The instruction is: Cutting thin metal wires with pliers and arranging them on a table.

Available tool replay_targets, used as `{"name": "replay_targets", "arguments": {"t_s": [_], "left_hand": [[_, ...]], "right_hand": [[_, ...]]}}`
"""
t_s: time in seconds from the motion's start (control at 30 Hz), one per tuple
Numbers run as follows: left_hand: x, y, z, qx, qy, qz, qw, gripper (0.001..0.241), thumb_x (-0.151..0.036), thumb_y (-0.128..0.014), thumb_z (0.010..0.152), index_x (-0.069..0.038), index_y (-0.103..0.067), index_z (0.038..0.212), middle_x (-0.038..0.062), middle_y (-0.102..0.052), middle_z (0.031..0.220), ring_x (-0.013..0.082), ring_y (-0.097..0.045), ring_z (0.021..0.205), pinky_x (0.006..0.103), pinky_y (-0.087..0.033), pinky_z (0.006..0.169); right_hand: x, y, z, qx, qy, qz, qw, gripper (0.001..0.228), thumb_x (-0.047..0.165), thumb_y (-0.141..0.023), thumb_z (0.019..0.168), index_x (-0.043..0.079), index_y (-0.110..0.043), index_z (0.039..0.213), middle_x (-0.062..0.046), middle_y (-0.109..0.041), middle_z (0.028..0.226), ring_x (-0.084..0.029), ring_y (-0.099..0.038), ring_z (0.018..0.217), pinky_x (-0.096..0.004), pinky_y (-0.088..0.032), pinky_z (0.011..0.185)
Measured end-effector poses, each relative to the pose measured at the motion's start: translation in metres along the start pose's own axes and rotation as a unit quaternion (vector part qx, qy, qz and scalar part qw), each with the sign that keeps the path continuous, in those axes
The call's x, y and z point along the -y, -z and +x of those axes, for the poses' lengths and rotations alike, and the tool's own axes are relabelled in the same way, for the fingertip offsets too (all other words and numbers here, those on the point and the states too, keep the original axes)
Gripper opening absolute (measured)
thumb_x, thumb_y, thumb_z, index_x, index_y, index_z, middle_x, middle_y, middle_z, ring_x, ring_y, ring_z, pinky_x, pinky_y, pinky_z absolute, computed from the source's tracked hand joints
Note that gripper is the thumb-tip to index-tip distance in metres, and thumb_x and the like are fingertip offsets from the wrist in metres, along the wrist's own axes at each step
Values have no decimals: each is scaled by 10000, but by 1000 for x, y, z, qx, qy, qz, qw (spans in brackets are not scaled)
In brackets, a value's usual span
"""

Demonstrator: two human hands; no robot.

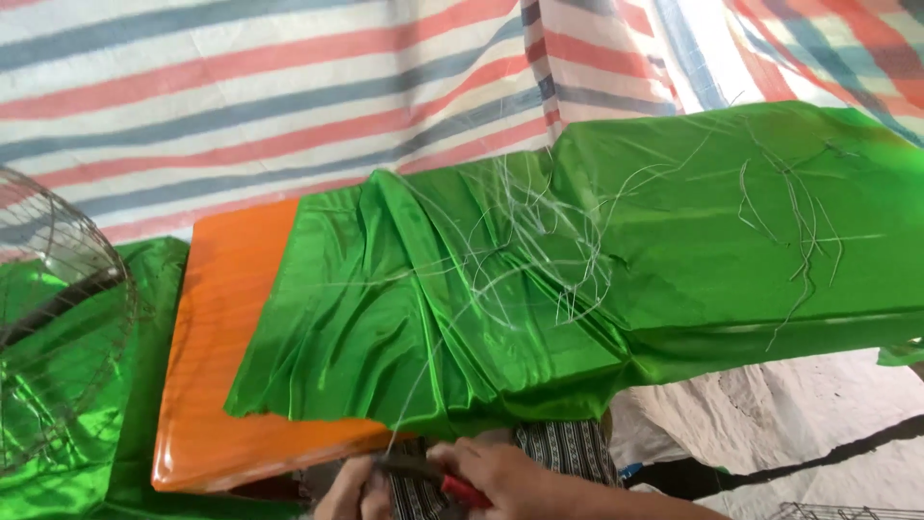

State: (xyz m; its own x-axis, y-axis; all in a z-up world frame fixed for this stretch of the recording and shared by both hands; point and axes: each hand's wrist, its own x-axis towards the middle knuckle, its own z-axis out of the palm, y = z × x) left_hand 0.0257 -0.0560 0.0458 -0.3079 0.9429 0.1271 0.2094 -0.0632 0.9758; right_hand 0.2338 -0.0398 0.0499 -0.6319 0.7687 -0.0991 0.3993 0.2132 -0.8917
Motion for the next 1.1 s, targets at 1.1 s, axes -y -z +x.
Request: {"name": "replay_targets", "arguments": {"t_s": [1.1], "left_hand": [[52,92,136,-22,163,151,975,255,-175,-556,1046,4,-734,1014,157,-712,695,215,-582,524,366,-505,536]], "right_hand": [[-98,63,2,-170,-201,-126,957,581,259,-858,792,120,-590,1289,-55,-285,1606,-166,-706,967,-403,-624,929]]}}
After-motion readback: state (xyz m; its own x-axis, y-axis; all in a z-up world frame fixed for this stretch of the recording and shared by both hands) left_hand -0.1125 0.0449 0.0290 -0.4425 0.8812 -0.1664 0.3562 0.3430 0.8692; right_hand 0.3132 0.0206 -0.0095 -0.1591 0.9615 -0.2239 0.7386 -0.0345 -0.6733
